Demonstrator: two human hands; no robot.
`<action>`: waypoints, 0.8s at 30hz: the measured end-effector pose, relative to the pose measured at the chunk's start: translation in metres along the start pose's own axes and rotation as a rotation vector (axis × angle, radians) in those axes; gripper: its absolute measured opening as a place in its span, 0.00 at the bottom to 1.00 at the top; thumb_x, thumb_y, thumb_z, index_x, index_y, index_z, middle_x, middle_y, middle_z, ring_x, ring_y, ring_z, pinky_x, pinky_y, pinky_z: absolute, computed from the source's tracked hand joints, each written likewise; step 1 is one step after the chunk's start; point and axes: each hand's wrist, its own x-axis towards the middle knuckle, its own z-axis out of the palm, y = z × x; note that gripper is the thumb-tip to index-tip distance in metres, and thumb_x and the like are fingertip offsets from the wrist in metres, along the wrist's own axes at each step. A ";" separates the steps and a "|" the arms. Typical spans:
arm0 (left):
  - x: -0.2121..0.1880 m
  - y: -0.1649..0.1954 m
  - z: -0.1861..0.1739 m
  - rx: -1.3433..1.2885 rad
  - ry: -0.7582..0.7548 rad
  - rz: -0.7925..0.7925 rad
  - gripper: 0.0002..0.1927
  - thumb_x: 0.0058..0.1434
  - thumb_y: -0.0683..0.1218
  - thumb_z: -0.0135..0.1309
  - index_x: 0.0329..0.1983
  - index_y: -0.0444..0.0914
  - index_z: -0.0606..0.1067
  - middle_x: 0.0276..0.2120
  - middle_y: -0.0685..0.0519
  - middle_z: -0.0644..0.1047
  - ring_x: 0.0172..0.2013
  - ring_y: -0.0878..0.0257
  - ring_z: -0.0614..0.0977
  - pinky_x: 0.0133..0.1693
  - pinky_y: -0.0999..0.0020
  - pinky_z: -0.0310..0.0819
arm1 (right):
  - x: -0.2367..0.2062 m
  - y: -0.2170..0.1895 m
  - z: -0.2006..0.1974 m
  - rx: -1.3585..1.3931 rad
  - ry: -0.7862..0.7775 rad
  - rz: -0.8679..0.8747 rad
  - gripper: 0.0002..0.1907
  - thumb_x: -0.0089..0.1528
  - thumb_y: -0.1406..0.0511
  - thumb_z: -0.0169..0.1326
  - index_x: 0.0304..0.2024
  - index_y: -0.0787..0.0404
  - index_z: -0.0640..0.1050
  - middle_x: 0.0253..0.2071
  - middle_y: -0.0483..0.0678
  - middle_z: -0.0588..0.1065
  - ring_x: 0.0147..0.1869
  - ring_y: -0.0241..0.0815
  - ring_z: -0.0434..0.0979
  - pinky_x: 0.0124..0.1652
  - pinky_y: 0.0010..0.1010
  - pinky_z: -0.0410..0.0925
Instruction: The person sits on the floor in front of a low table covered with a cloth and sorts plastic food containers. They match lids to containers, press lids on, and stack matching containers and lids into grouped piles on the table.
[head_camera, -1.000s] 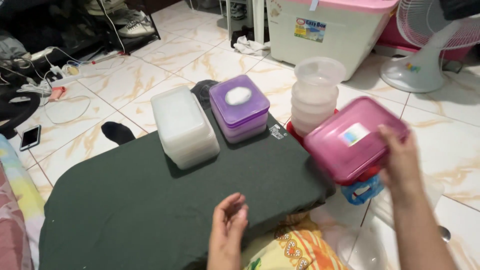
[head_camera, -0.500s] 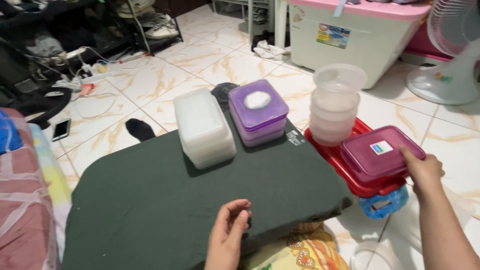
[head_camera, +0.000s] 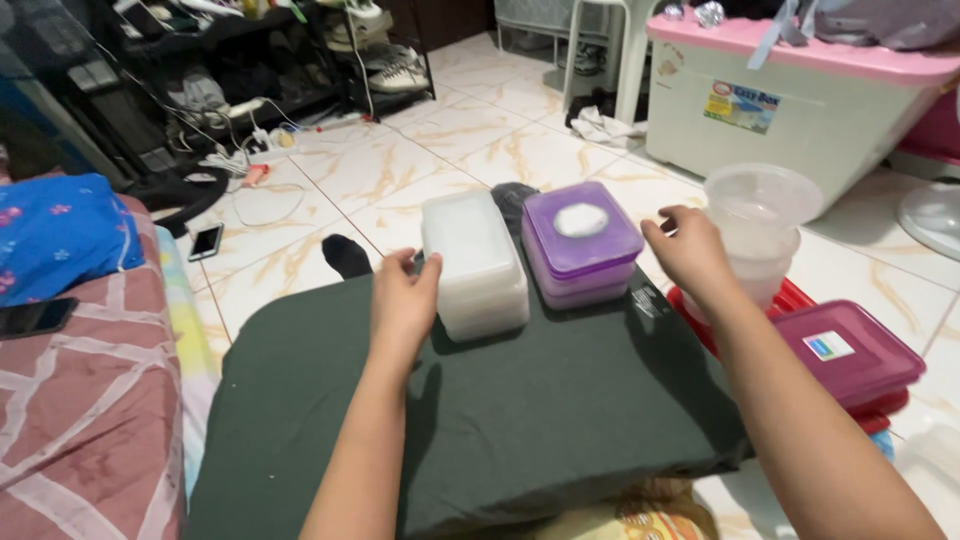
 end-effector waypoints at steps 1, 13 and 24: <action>0.010 -0.001 0.004 0.071 -0.046 -0.070 0.33 0.60 0.61 0.56 0.58 0.31 0.73 0.52 0.38 0.77 0.51 0.48 0.81 0.52 0.58 0.74 | 0.008 -0.002 0.010 -0.103 -0.015 0.022 0.23 0.63 0.59 0.58 0.54 0.71 0.79 0.48 0.65 0.79 0.50 0.59 0.80 0.52 0.42 0.71; 0.032 -0.008 0.016 0.299 -0.256 -0.140 0.33 0.58 0.64 0.53 0.49 0.31 0.81 0.42 0.37 0.83 0.47 0.45 0.85 0.52 0.57 0.76 | 0.003 -0.023 0.027 -0.209 0.005 0.054 0.11 0.62 0.61 0.56 0.37 0.63 0.82 0.38 0.58 0.81 0.44 0.57 0.81 0.46 0.45 0.72; 0.030 -0.002 0.023 0.307 -0.134 -0.142 0.33 0.52 0.61 0.59 0.55 0.36 0.77 0.45 0.41 0.82 0.50 0.48 0.82 0.53 0.57 0.74 | -0.010 -0.038 0.024 -0.229 0.157 -0.127 0.09 0.61 0.63 0.58 0.33 0.63 0.81 0.41 0.56 0.77 0.43 0.58 0.78 0.43 0.46 0.70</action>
